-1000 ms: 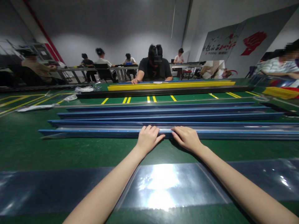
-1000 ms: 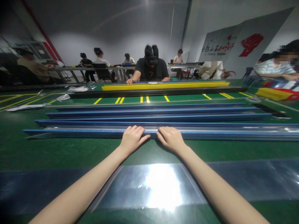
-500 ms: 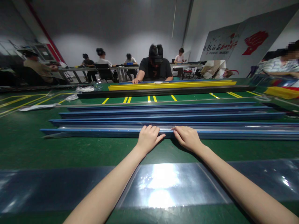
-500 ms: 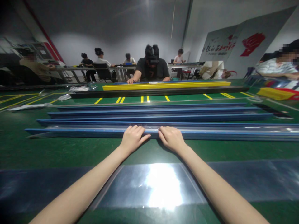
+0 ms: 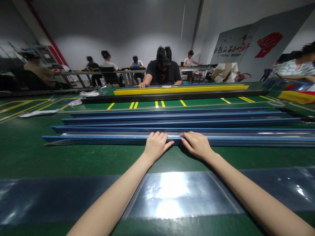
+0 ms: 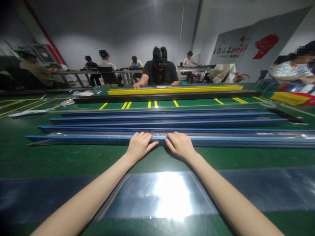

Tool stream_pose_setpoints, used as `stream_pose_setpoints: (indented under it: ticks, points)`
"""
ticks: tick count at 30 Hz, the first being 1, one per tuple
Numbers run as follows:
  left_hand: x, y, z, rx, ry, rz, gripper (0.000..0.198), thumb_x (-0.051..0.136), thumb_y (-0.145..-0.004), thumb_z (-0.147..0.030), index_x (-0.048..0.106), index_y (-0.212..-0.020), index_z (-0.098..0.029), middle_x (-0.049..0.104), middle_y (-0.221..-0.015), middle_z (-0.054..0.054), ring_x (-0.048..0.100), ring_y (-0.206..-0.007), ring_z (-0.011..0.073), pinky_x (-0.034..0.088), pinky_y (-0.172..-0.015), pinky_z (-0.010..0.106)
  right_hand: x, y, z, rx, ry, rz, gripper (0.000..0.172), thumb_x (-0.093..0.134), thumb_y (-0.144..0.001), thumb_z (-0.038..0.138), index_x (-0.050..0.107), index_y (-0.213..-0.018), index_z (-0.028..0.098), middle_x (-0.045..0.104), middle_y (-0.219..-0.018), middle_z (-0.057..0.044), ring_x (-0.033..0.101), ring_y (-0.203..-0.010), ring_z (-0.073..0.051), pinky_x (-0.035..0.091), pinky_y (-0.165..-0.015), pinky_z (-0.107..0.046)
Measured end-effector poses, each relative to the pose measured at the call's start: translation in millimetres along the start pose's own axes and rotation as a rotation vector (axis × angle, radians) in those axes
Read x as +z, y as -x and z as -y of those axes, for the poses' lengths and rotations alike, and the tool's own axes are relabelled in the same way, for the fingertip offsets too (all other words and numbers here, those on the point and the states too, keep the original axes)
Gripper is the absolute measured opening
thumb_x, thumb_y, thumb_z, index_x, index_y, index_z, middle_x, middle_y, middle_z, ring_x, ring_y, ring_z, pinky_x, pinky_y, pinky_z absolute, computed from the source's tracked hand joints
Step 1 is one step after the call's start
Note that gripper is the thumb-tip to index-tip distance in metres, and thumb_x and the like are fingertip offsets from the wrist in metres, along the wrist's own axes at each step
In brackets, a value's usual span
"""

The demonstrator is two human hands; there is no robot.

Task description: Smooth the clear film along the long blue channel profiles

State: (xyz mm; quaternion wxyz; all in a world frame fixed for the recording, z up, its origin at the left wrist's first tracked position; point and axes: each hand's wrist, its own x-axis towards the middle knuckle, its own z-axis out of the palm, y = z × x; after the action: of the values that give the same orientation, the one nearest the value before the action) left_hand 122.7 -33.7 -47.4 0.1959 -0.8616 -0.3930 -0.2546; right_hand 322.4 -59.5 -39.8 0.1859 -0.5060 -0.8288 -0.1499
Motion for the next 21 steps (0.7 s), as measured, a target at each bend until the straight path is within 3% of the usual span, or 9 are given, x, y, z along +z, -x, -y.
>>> stream_pose_setpoints:
  ticks: [21]
  points:
    - [-0.5, -0.2, 0.3, -0.001, 0.011, 0.002, 0.033, 0.044, -0.084, -0.046, 0.054, -0.072, -0.017, 0.062, -0.072, 0.004, 0.052, -0.071, 0.0179, 0.029, -0.063, 0.031, 0.0, -0.9, 0.2, 0.021, -0.012, -0.005, 0.036, 0.028, -0.090, 0.031, 0.061, -0.086, 0.017, 0.064, -0.081, -0.006, 0.055, -0.074, -0.014, 0.032, -0.065, -0.024]
